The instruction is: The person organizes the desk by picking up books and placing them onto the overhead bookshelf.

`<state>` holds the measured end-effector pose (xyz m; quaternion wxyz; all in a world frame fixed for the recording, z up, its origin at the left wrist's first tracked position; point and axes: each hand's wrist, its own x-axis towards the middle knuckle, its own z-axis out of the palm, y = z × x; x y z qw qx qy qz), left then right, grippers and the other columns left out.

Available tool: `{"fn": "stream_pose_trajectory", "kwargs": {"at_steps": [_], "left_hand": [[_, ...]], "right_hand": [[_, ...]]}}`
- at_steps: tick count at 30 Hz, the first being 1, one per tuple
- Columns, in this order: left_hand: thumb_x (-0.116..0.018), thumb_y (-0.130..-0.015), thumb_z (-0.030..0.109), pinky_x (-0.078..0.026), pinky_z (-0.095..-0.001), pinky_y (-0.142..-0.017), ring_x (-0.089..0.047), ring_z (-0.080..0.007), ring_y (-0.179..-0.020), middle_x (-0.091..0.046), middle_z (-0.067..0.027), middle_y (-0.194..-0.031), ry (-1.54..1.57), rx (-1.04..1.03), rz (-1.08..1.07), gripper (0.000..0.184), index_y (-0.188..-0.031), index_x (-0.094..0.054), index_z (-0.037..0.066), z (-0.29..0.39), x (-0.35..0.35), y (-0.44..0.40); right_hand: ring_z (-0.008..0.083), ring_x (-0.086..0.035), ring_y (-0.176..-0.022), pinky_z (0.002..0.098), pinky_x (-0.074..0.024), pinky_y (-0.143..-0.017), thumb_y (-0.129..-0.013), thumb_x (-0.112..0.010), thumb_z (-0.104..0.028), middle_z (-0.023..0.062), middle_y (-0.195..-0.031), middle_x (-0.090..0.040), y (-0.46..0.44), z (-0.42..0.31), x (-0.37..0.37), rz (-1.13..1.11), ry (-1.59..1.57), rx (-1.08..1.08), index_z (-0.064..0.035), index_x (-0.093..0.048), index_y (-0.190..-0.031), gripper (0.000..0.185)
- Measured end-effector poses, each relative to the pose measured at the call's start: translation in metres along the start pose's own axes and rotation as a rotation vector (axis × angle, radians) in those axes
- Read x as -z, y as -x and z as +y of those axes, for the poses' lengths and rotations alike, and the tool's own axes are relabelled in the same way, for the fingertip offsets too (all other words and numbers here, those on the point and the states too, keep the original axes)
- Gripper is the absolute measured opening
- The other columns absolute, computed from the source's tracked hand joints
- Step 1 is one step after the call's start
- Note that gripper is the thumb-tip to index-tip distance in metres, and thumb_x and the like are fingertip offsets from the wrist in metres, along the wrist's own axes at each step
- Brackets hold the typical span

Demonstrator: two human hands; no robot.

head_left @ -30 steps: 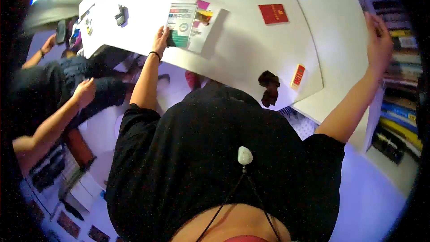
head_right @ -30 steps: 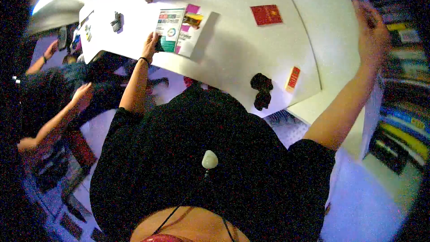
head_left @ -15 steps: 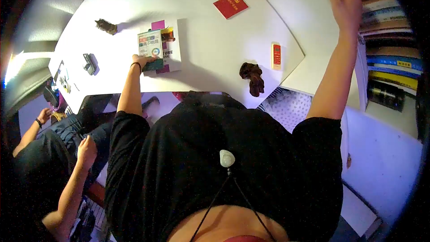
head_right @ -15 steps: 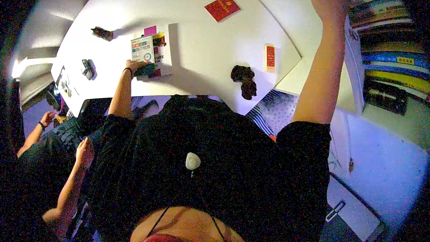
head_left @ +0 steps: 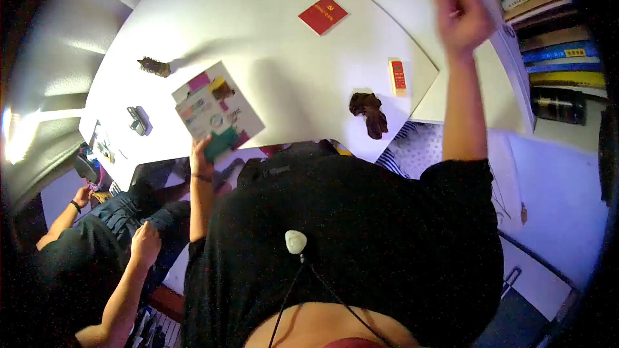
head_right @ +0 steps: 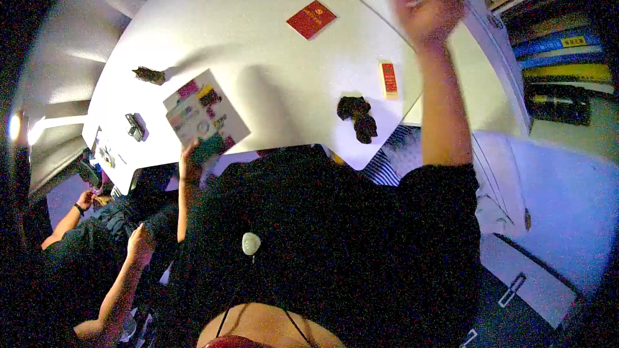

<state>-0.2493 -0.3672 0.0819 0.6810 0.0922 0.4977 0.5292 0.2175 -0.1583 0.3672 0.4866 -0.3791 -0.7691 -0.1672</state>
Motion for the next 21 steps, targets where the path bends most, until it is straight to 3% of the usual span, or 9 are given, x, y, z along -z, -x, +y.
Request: {"fn": "stream_pose_trajectory", "kwargs": {"at_steps": [2, 3, 5, 8, 13, 16, 18, 19, 21], "left_hand": [[-0.058, -0.074, 0.006, -0.05, -0.0372, -0.077, -0.057, -0.0248, -0.091, -0.054, -0.0118, -0.108, -0.093, -0.016, 0.07, 0.045, -0.117, -0.044, 0.003, 0.031, -0.051, 0.071], [-0.058, -0.074, 0.007, -0.05, -0.0371, -0.078, -0.057, -0.0244, -0.092, -0.054, -0.0116, -0.107, -0.551, -0.339, 0.088, 0.044, -0.116, -0.045, 0.004, 0.009, -0.004, 0.077], [-0.058, -0.076, 0.01, -0.048, -0.0365, -0.08, -0.055, -0.0233, -0.095, -0.055, -0.0109, -0.103, -0.702, -0.438, 0.21, 0.039, -0.113, -0.047, 0.005, -0.006, 0.027, 0.112], [-0.053, -0.08, 0.01, -0.046, -0.036, -0.081, -0.054, -0.0206, -0.096, -0.056, -0.0104, -0.097, -0.22, -0.235, 0.538, 0.03, -0.109, -0.049, 0.005, -0.019, 0.007, 0.174], [-0.052, -0.085, 0.02, -0.044, -0.0313, -0.063, -0.052, -0.0163, -0.074, -0.053, -0.003, -0.08, -0.406, 0.187, 0.555, 0.013, -0.09, -0.052, 0.009, 0.131, 0.128, 0.202], [-0.05, -0.089, 0.028, -0.034, -0.0287, -0.048, -0.042, -0.012, -0.054, -0.042, 0.003, -0.061, -0.477, 0.351, 0.43, 0.024, -0.07, -0.045, 0.015, 0.149, 0.118, 0.205], [-0.048, -0.09, 0.027, -0.034, -0.0286, -0.047, -0.042, -0.0118, -0.054, -0.04, 0.0018, -0.059, 0.029, 0.366, 0.386, 0.028, -0.065, -0.041, 0.016, 0.143, 0.144, 0.204], [-0.047, -0.089, 0.026, -0.039, -0.0294, -0.053, -0.05, -0.0156, -0.062, -0.049, -0.0018, -0.065, -0.007, 0.435, 0.185, 0.021, -0.075, -0.053, 0.011, 0.151, 0.147, 0.207], [-0.048, -0.088, 0.024, -0.039, -0.0297, -0.054, -0.05, -0.016, -0.063, -0.05, -0.0024, -0.067, -0.076, 0.367, 0.303, 0.018, -0.077, -0.052, 0.011, 0.146, 0.149, 0.219]], "right_hand": [[0.0069, -0.056, -0.056, 0.0201, -0.0468, -0.051, -0.076, -0.066, -0.01, 0.0025, -0.076, -0.064, 0.037, -0.028, -0.033, -0.184, -0.151, -0.012, -0.0081, -0.062, -0.085, 0.01], [0.0158, -0.061, -0.061, 0.0275, -0.0476, -0.054, -0.077, -0.065, -0.021, 0.0029, -0.077, -0.063, 0.062, -0.033, -0.053, -0.333, -0.223, -0.308, -0.014, -0.062, -0.085, 0.011], [0.0182, -0.061, -0.065, 0.0314, -0.0487, -0.061, -0.076, -0.066, -0.026, 0.003, -0.074, -0.062, 0.127, -0.001, -0.105, -0.56, -0.116, -0.537, -0.0125, -0.06, -0.089, 0.02], [0.0201, -0.058, -0.089, 0.0329, -0.047, -0.077, -0.069, -0.07, -0.037, 0.0069, -0.096, -0.06, 0.217, 0.072, -0.18, -0.713, -0.011, -0.805, -0.011, -0.057, -0.104, 0.045], [0.0302, -0.041, -0.115, 0.0412, -0.0408, -0.091, -0.054, -0.075, -0.053, 0.0127, -0.127, -0.042, 0.209, 0.105, -0.24, -1.01, 0.24, -1.209, -0.0052, -0.042, -0.125, 0.091], [0.0288, -0.039, -0.118, 0.0439, -0.0411, -0.089, -0.053, -0.076, -0.054, 0.0118, -0.127, -0.04, 0.207, 0.101, -0.261, -1.096, 0.394, -1.145, -0.0033, -0.036, -0.128, 0.099], [0.0276, -0.041, -0.116, 0.0434, -0.0422, -0.088, -0.051, -0.078, -0.052, 0.0112, -0.126, -0.04, 0.201, 0.097, -0.265, -1.086, 0.472, -1.116, -0.0044, -0.037, -0.125, 0.097], [0.0273, -0.041, -0.116, 0.042, -0.043, -0.087, -0.051, -0.08, -0.049, 0.0109, -0.127, -0.039, 0.191, 0.098, -0.26, -1.084, 0.485, -1.198, -0.0047, -0.037, -0.123, 0.095], [0.0245, -0.049, -0.108, 0.0397, -0.0456, -0.083, -0.053, -0.081, -0.043, 0.0114, -0.119, -0.049, 0.184, 0.105, -0.256, -0.986, 0.557, -1.241, -0.0068, -0.046, -0.111, 0.077]]}}
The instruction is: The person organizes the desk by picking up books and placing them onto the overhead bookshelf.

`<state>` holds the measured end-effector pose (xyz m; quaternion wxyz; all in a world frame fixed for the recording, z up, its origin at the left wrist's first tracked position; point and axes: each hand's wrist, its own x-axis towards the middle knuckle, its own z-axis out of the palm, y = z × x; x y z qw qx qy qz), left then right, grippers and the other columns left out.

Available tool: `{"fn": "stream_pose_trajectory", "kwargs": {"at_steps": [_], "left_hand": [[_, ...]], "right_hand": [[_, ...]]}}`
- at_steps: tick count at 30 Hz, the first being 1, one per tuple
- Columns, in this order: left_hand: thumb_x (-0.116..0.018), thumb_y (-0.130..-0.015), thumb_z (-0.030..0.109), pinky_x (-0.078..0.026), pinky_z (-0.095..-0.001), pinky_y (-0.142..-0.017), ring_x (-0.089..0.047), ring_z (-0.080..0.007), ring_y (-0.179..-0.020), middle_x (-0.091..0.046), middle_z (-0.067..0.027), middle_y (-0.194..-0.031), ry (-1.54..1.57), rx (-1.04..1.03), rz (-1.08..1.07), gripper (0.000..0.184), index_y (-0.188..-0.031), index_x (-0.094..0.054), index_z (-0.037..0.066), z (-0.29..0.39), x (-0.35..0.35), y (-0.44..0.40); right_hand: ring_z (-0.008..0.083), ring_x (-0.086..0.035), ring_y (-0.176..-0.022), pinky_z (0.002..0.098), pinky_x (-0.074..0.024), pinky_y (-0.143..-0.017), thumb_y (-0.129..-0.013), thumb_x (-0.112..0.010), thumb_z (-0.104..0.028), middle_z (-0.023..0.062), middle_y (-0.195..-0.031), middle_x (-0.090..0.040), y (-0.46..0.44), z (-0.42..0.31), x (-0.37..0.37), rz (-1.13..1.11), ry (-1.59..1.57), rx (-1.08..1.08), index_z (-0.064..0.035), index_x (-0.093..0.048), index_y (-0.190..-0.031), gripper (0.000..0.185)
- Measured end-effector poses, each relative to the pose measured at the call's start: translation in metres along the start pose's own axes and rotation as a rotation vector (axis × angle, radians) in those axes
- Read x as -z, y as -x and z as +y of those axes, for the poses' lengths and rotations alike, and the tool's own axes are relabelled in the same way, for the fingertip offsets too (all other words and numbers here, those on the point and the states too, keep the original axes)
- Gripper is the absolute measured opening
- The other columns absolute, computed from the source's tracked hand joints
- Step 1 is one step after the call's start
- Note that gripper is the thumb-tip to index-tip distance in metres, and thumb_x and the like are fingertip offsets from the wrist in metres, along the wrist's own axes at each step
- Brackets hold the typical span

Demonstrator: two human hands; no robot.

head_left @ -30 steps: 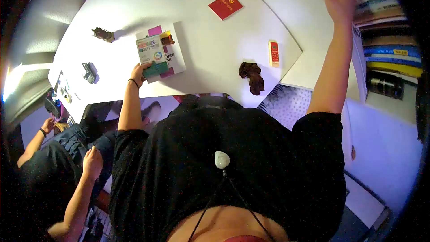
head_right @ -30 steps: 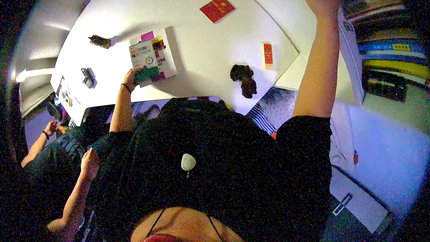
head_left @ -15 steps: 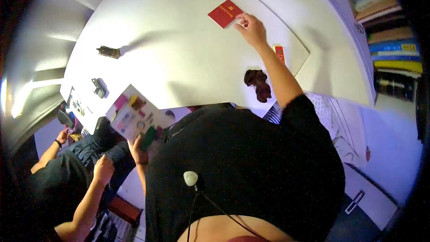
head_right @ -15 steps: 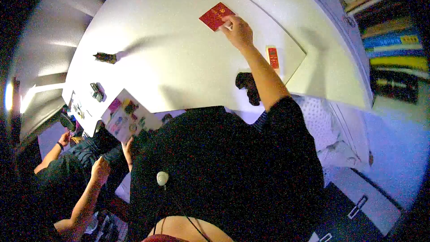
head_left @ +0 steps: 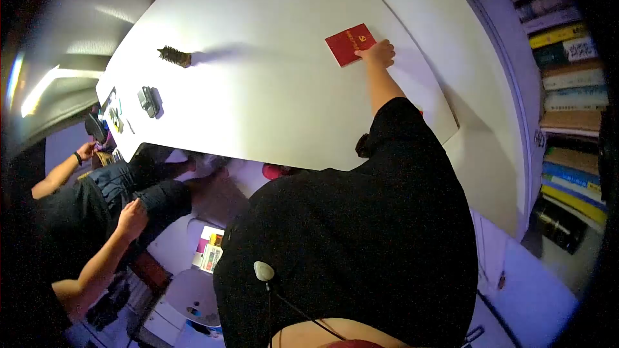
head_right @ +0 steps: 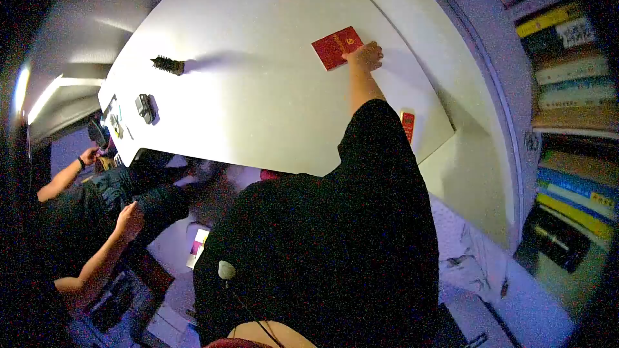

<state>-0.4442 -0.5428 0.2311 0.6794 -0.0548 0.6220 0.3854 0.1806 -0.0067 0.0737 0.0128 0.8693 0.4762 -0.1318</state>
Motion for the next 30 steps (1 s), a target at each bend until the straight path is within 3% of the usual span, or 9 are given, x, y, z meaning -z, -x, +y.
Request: {"fn": "stream_pose_trajectory", "kwargs": {"at_steps": [4, 7, 12, 14, 17, 20, 23, 24, 30], "left_hand": [[-0.05, -0.086, 0.022, -0.04, -0.0304, -0.055, -0.051, -0.0169, -0.065, -0.051, -0.0035, -0.07, 0.032, -0.134, 0.245, 0.014, -0.08, -0.052, 0.009, -0.05, 0.011, 0.002], [-0.051, -0.084, 0.02, -0.041, -0.0309, -0.056, -0.052, -0.0175, -0.066, -0.051, -0.0044, -0.072, 0.1, -0.21, 0.357, 0.012, -0.082, -0.052, 0.008, -0.097, 0.012, 0.0], [-0.054, -0.08, 0.017, -0.042, -0.0317, -0.058, -0.053, -0.0186, -0.069, -0.052, -0.0059, -0.076, 0.21, -0.291, 0.483, 0.012, -0.086, -0.051, 0.007, -0.174, 0.006, -0.001], [-0.055, -0.079, 0.016, -0.043, -0.032, -0.059, -0.053, -0.019, -0.07, -0.053, -0.0065, -0.077, 0.256, -0.311, 0.535, 0.014, -0.088, -0.051, 0.006, -0.206, 0.001, 0.004], [-0.056, -0.077, 0.014, -0.043, -0.0325, -0.06, -0.054, -0.0197, -0.071, -0.053, -0.0074, -0.08, 0.351, -0.337, 0.617, 0.017, -0.09, -0.05, 0.005, -0.258, -0.009, 0.012], [-0.058, -0.075, 0.012, -0.044, -0.033, -0.061, -0.054, -0.0203, -0.072, -0.054, -0.0083, -0.082, 0.452, -0.351, 0.707, 0.021, -0.092, -0.05, 0.004, -0.321, -0.022, 0.02], [-0.059, -0.073, 0.011, -0.045, -0.0335, -0.062, -0.055, -0.021, -0.074, -0.055, -0.0092, -0.084, 0.574, -0.341, 0.833, 0.025, -0.095, -0.05, 0.003, -0.399, -0.046, 0.033], [-0.06, -0.072, 0.01, -0.045, -0.0336, -0.063, -0.055, -0.0212, -0.074, -0.055, -0.0095, -0.085, 0.626, -0.341, 0.887, 0.026, -0.095, -0.05, 0.003, -0.427, -0.057, 0.038], [-0.063, -0.069, 0.006, -0.046, -0.0346, -0.065, -0.057, -0.0225, -0.077, -0.056, -0.0113, -0.09, 0.934, -0.347, 1.14, 0.035, -0.1, -0.049, 0.001, -0.588, -0.106, 0.019]], "right_hand": [[0.0216, -0.059, -0.089, 0.0361, -0.0476, -0.076, -0.062, -0.076, -0.025, 0.0074, -0.095, -0.061, -0.011, -0.001, -0.01, 0.008, -0.359, 0.294, -0.0088, -0.056, -0.094, 0.041], [0.0199, -0.061, -0.06, 0.028, -0.048, -0.063, -0.069, -0.059, -0.005, 0.0078, -0.067, -0.062, 0.027, -0.017, 0.022, -0.096, -1.127, 0.651, -0.0062, -0.056, -0.067, 0.003], [0.0224, -0.055, -0.101, 0.0339, -0.0467, -0.082, -0.07, -0.065, -0.008, 0.009, -0.113, -0.055, 0.085, -0.049, -0.008, 0.033, -0.484, 0.907, -0.0081, -0.055, -0.1, 0.032], [0.0281, -0.037, -0.12, 0.0383, -0.0377, -0.095, -0.065, -0.073, -0.024, 0.0106, -0.134, -0.036, 0.128, -0.067, -0.029, 0.015, -0.328, 1.132, -0.0154, -0.044, -0.122, 0.065], [0.0314, -0.03, -0.125, 0.04, -0.0357, -0.097, -0.058, -0.076, -0.041, 0.0129, -0.139, -0.027, 0.179, -0.112, -0.058, -0.174, -0.085, 1.331, -0.0197, -0.037, -0.13, 0.084], [0.0392, -0.023, -0.128, 0.0523, -0.0268, -0.1, -0.053, -0.074, -0.056, 0.0176, -0.141, -0.017, 0.233, -0.155, -0.078, -0.345, 0.025, 1.253, -0.0197, -0.028, -0.135, 0.101], [0.0412, -0.019, -0.128, 0.0581, -0.024, -0.099, -0.047, -0.081, -0.047, 0.018, -0.142, -0.012, 0.279, -0.176, -0.093, -0.242, -0.163, 0.918, -0.0212, -0.018, -0.136, 0.112], [0.0357, -0.032, -0.121, 0.0557, -0.0345, -0.09, -0.048, -0.081, -0.045, 0.0185, -0.135, -0.025, 0.294, -0.179, -0.104, -0.08, -0.112, 0.835, -0.0194, -0.024, -0.131, 0.104], [0.04, -0.037, -0.116, 0.0509, -0.0392, -0.091, -0.044, -0.084, -0.04, 0.0173, -0.138, -0.018, 0.342, -0.205, -0.116, -0.045, -0.105, 0.603, -0.0242, -0.007, -0.139, 0.123]]}}
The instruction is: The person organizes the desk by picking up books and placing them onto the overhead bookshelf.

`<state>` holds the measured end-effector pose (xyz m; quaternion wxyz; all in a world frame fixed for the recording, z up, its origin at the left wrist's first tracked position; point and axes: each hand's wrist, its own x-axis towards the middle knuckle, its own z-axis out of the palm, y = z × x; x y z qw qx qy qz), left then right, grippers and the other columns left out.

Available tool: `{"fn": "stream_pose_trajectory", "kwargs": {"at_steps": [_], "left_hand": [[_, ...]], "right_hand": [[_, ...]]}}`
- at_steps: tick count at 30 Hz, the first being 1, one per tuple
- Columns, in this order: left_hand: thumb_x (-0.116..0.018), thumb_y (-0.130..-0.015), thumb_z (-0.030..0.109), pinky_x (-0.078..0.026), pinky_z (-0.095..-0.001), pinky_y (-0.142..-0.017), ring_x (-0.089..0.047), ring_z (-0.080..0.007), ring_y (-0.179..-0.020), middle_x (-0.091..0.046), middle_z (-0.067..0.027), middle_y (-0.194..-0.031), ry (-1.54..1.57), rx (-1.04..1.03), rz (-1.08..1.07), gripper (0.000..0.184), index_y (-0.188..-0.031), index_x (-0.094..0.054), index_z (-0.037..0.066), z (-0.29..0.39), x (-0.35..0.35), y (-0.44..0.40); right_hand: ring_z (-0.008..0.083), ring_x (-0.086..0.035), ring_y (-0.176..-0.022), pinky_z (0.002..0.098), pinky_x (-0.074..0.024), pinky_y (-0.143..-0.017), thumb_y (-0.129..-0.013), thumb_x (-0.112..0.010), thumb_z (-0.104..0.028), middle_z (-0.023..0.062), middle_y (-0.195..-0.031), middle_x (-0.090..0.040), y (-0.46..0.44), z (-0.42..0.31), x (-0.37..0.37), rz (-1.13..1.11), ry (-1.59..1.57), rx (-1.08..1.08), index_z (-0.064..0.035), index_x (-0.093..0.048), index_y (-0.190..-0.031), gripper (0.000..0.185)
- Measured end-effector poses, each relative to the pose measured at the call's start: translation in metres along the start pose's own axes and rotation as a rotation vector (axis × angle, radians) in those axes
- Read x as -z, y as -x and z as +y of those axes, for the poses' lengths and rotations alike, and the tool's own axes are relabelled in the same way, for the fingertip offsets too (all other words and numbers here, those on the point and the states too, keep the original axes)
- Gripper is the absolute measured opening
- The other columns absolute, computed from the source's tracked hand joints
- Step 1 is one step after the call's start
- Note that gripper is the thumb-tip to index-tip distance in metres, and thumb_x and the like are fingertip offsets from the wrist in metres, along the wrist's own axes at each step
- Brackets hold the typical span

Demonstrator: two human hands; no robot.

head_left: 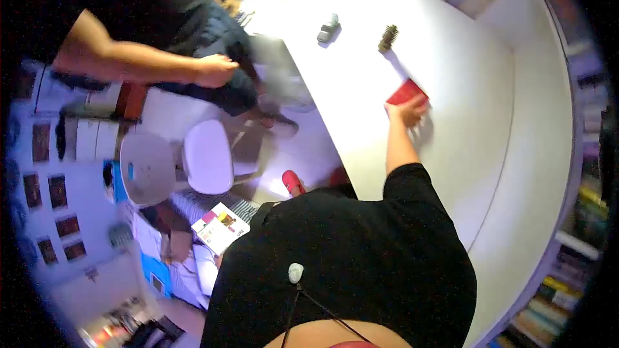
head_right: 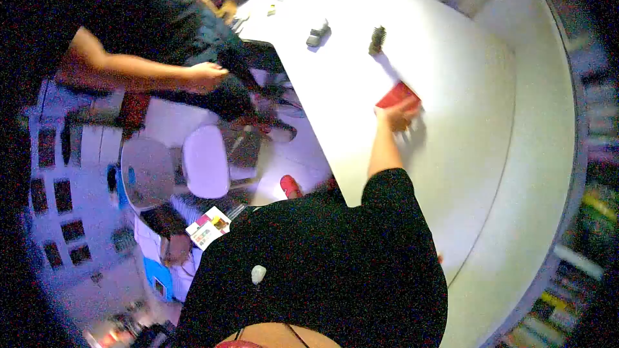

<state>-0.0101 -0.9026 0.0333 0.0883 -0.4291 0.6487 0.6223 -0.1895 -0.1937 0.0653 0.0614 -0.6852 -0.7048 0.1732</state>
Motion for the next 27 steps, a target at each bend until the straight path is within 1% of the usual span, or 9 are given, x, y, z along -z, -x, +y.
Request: {"fn": "stream_pose_trajectory", "kwargs": {"at_steps": [3, 8, 13, 15, 17, 19, 23, 25, 27], "left_hand": [[-0.065, -0.067, 0.004, -0.047, -0.0351, -0.066, -0.057, -0.0231, -0.079, -0.057, -0.0122, -0.092, 0.115, 0.034, 0.133, 0.04, -0.103, -0.049, 0.0, -0.04, 0.013, 0.013], [-0.065, -0.064, -0.001, -0.049, -0.0361, -0.066, -0.058, -0.025, -0.081, -0.057, -0.0133, -0.095, 0.174, 0.043, 0.193, 0.049, -0.109, -0.045, -0.001, -0.105, 0.03, -0.01], [-0.062, -0.064, -0.006, -0.049, -0.0386, -0.065, -0.059, -0.0279, -0.083, -0.057, -0.0139, -0.096, 0.241, 0.131, 0.291, 0.055, -0.114, -0.041, 0.0, -0.053, 0.016, 0.0], [-0.06, -0.064, -0.007, -0.049, -0.0397, -0.065, -0.059, -0.0282, -0.083, -0.058, -0.0141, -0.095, 0.267, 0.1, 0.276, 0.055, -0.115, -0.042, 0.0, -0.065, 0.021, -0.009], [-0.06, -0.063, -0.006, -0.049, -0.0398, -0.065, -0.059, -0.0279, -0.082, -0.058, -0.0134, -0.094, 0.286, 0.085, 0.277, 0.051, -0.112, -0.044, -0.001, -0.086, 0.022, -0.02], [-0.061, -0.063, -0.005, -0.049, -0.0396, -0.066, -0.059, -0.0276, -0.081, -0.059, -0.0135, -0.093, 0.333, -0.017, 0.172, 0.047, -0.109, -0.047, -0.001, -0.128, 0.039, -0.058], [-0.067, -0.063, 0.007, -0.047, -0.0338, -0.069, -0.059, -0.0245, -0.077, -0.06, -0.0153, -0.092, 0.051, -0.077, 0.178, 0.041, -0.099, -0.052, -0.007, -0.141, 0.049, -0.08], [-0.069, -0.065, 0.011, -0.046, -0.0322, -0.07, -0.058, -0.0224, -0.077, -0.062, -0.0146, -0.09, 0.003, -0.165, 0.231, 0.035, -0.091, -0.057, -0.008, -0.144, 0.049, -0.08], [-0.069, -0.067, 0.012, -0.046, -0.0315, -0.071, -0.058, -0.0215, -0.077, -0.061, -0.0136, -0.092, -0.01, -0.179, 0.189, 0.034, -0.092, -0.057, -0.007, -0.168, 0.067, -0.11]], "right_hand": [[0.0397, -0.031, -0.122, 0.0497, -0.0353, -0.096, -0.048, -0.085, -0.034, 0.0211, -0.142, -0.01, -0.024, -0.006, -0.006, -0.105, -0.02, -0.108, -0.0276, 0.001, -0.139, 0.126], [0.0378, -0.044, -0.112, 0.0472, -0.0409, -0.092, -0.057, -0.08, -0.017, 0.023, -0.132, -0.028, -0.087, 0.036, -0.082, -0.016, -0.341, -0.25, -0.0178, -0.002, -0.139, 0.113], [0.0288, -0.061, -0.081, 0.0387, -0.0529, -0.072, -0.069, -0.071, -0.012, 0.0179, -0.109, -0.056, -0.057, 0.048, -0.039, -0.175, -0.652, -0.038, -0.0024, -0.047, -0.119, 0.056], [0.025, -0.06, -0.085, 0.0341, -0.0507, -0.072, -0.075, -0.066, -0.006, 0.0122, -0.105, -0.059, -0.044, 0.05, -0.017, -0.214, -0.683, -0.205, 0.0022, -0.051, -0.111, 0.04], [0.0244, -0.059, -0.089, 0.0384, -0.0504, -0.075, -0.08, -0.063, -0.013, 0.0132, -0.105, -0.059, -0.053, 0.08, -0.038, -0.421, -1.238, -0.259, 0.0006, -0.051, -0.112, 0.038], [0.0245, -0.059, -0.089, 0.0409, -0.05, -0.077, -0.082, -0.061, -0.018, 0.0135, -0.107, -0.058, -0.019, 0.086, -0.022, -0.513, -1.317, -0.198, 0.0003, -0.051, -0.112, 0.036], [0.0282, -0.052, -0.105, 0.0437, -0.0444, -0.089, -0.087, -0.053, -0.015, 0.0102, -0.116, -0.054, 0.024, 0.103, -0.027, -1.18, -1.839, -0.198, -0.0024, -0.045, -0.121, 0.036], [0.0291, -0.048, -0.11, 0.0466, -0.0382, -0.095, -0.09, -0.048, -0.02, 0.0134, -0.124, -0.048, 0.085, 0.089, -0.012, -0.584, -0.779, 0.9, -0.0028, -0.04, -0.126, 0.041], [0.0293, -0.041, -0.118, 0.048, -0.0298, -0.101, -0.092, -0.041, -0.024, 0.0152, -0.129, -0.041, 0.126, 0.061, -0.003, -1.052, -1.259, 0.699, -0.0025, -0.034, -0.13, 0.044]]}}
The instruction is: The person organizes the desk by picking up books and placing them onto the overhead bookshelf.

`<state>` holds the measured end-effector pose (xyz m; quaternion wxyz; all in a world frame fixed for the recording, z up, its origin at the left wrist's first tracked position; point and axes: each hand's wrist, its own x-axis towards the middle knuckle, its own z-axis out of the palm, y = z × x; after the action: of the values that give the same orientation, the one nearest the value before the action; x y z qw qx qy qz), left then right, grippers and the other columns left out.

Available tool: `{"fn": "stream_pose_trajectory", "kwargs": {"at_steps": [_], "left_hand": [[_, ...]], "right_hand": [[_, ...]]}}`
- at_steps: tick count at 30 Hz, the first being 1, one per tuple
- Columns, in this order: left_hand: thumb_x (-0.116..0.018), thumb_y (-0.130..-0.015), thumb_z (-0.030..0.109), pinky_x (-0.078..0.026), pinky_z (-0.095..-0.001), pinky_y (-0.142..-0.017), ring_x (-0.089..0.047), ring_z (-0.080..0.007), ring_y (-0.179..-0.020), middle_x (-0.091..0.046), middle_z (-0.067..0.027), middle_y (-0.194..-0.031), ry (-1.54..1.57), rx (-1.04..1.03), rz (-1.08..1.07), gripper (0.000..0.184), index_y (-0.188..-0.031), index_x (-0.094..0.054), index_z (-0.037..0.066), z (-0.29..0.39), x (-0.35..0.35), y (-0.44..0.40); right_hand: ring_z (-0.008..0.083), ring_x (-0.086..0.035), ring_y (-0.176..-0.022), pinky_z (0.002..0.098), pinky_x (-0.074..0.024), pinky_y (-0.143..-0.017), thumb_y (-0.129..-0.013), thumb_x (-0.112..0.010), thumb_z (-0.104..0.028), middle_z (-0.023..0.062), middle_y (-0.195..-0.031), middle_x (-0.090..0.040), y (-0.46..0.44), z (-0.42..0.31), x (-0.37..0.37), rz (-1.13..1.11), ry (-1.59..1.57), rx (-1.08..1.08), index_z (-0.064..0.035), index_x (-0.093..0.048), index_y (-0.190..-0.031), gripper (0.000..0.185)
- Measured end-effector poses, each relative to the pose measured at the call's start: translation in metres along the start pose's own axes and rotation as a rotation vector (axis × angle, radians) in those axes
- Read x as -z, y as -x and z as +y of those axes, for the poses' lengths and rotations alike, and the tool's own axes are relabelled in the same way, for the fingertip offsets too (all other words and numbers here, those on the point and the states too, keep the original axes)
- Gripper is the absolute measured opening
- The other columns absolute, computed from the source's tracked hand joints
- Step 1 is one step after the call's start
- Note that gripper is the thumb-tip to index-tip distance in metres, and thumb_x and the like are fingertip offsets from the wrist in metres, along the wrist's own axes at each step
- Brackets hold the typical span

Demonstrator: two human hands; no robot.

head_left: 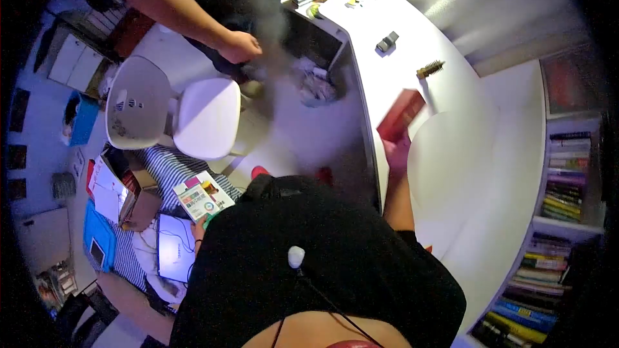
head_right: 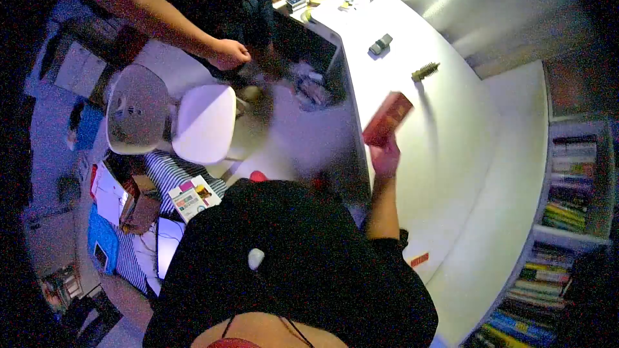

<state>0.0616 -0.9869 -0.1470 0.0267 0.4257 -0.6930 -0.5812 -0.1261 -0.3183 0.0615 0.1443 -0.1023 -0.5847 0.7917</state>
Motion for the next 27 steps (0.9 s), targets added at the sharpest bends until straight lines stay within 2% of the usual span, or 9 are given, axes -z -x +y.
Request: {"fn": "stream_pose_trajectory", "kwargs": {"at_steps": [2, 4, 5, 7, 11, 17, 18, 21, 27], "left_hand": [[-0.068, -0.068, 0.011, -0.046, -0.0311, -0.07, -0.058, -0.021, -0.078, -0.061, -0.0129, -0.093, 0.114, 0.024, -0.002, 0.033, -0.094, -0.057, -0.006, 0.001, -0.007, 0.003], [-0.068, -0.069, 0.011, -0.047, -0.0308, -0.07, -0.058, -0.0205, -0.078, -0.061, -0.0123, -0.094, 0.208, 0.05, -0.019, 0.032, -0.095, -0.057, -0.004, 0.007, -0.018, 0.011], [-0.067, -0.07, 0.01, -0.047, -0.0307, -0.07, -0.058, -0.0203, -0.078, -0.061, -0.012, -0.094, 0.248, 0.062, -0.023, 0.032, -0.096, -0.057, -0.004, 0.011, -0.021, 0.013], [-0.067, -0.071, 0.01, -0.047, -0.0304, -0.07, -0.058, -0.0198, -0.079, -0.061, -0.0113, -0.095, 0.309, 0.084, -0.026, 0.031, -0.097, -0.057, -0.003, 0.014, -0.027, 0.02], [-0.065, -0.073, 0.009, -0.048, -0.0297, -0.069, -0.058, -0.0188, -0.08, -0.06, -0.01, -0.096, 0.42, 0.092, -0.003, 0.03, -0.1, -0.058, 0.0, 0.022, -0.034, 0.035], [-0.063, -0.076, 0.007, -0.049, -0.0288, -0.069, -0.058, -0.0173, -0.081, -0.06, -0.008, -0.099, 0.578, 0.013, 0.081, 0.029, -0.104, -0.058, 0.004, 0.051, -0.059, 0.093], [-0.062, -0.076, 0.005, -0.051, -0.0311, -0.066, -0.058, -0.0195, -0.083, -0.06, -0.0078, -0.098, 0.358, -0.029, 0.098, 0.037, -0.111, -0.053, 0.005, -0.023, -0.039, 0.059], [-0.065, -0.073, 0.004, -0.052, -0.0331, -0.067, -0.059, -0.0207, -0.085, -0.058, -0.0094, -0.102, 0.615, 0.075, 0.262, 0.044, -0.113, -0.048, 0.004, 0.148, -0.101, 0.16], [-0.063, -0.076, 0.002, -0.051, -0.0342, -0.074, -0.059, -0.0192, -0.086, -0.059, -0.0079, -0.1, 0.835, -0.045, 0.194, 0.041, -0.113, -0.045, 0.004, 0.185, -0.149, 0.181]], "right_hand": [[0.0294, -0.034, -0.124, 0.0489, -0.0224, -0.106, -0.094, -0.035, -0.027, 0.016, -0.134, -0.036, -0.011, -0.007, -0.047, -0.098, -0.741, -0.147, -0.0019, -0.027, -0.134, 0.048], [0.0312, -0.032, -0.126, 0.0527, -0.023, -0.104, -0.092, -0.036, -0.028, 0.0171, -0.135, -0.034, -0.015, -0.02, -0.089, -0.477, -0.918, -0.118, -0.0035, -0.022, -0.136, 0.052], [0.0309, -0.034, -0.124, 0.0521, -0.0251, -0.103, -0.091, -0.039, -0.036, 0.0169, -0.136, -0.032, -0.015, -0.028, -0.116, -0.274, -0.778, -0.079, -0.005, -0.021, -0.137, 0.058], [0.0291, -0.039, -0.121, 0.0493, -0.0299, -0.101, -0.085, -0.044, -0.051, 0.013, -0.138, -0.031, -0.034, -0.014, -0.142, -0.48, -0.809, -0.037, -0.0064, -0.031, -0.134, 0.067], [0.0315, -0.033, -0.125, 0.051, -0.0279, -0.102, -0.088, -0.04, -0.047, 0.0167, -0.139, -0.027, -0.056, 0.004, -0.167, -0.69, -1.112, -0.242, -0.009, -0.031, -0.134, 0.06], [0.0242, -0.057, -0.089, 0.0349, -0.0488, -0.075, -0.089, -0.045, -0.023, 0.0158, -0.116, -0.052, -0.095, 0.051, -0.195, -0.758, -0.843, -0.533, -0.0026, -0.04, -0.122, 0.039], [0.0217, -0.056, -0.091, 0.0338, -0.048, -0.077, -0.091, -0.042, -0.015, 0.013, -0.112, -0.053, -0.093, 0.051, -0.21, -0.809, -0.758, -0.524, -0.0027, -0.041, -0.119, 0.031], [0.0162, -0.053, -0.094, 0.0307, -0.0438, -0.081, -0.09, -0.048, -0.012, 0.0088, -0.111, -0.053, -0.063, 0.038, -0.273, -0.925, -0.28, -0.458, -0.0028, -0.04, -0.119, 0.032], [0.0132, -0.054, -0.087, 0.0227, -0.0477, -0.068, -0.082, -0.054, 0.004, 0.0108, -0.098, -0.055, 0.016, 0.051, -0.355, -1.398, 0.122, -0.329, -0.0063, -0.034, -0.12, 0.044]]}}
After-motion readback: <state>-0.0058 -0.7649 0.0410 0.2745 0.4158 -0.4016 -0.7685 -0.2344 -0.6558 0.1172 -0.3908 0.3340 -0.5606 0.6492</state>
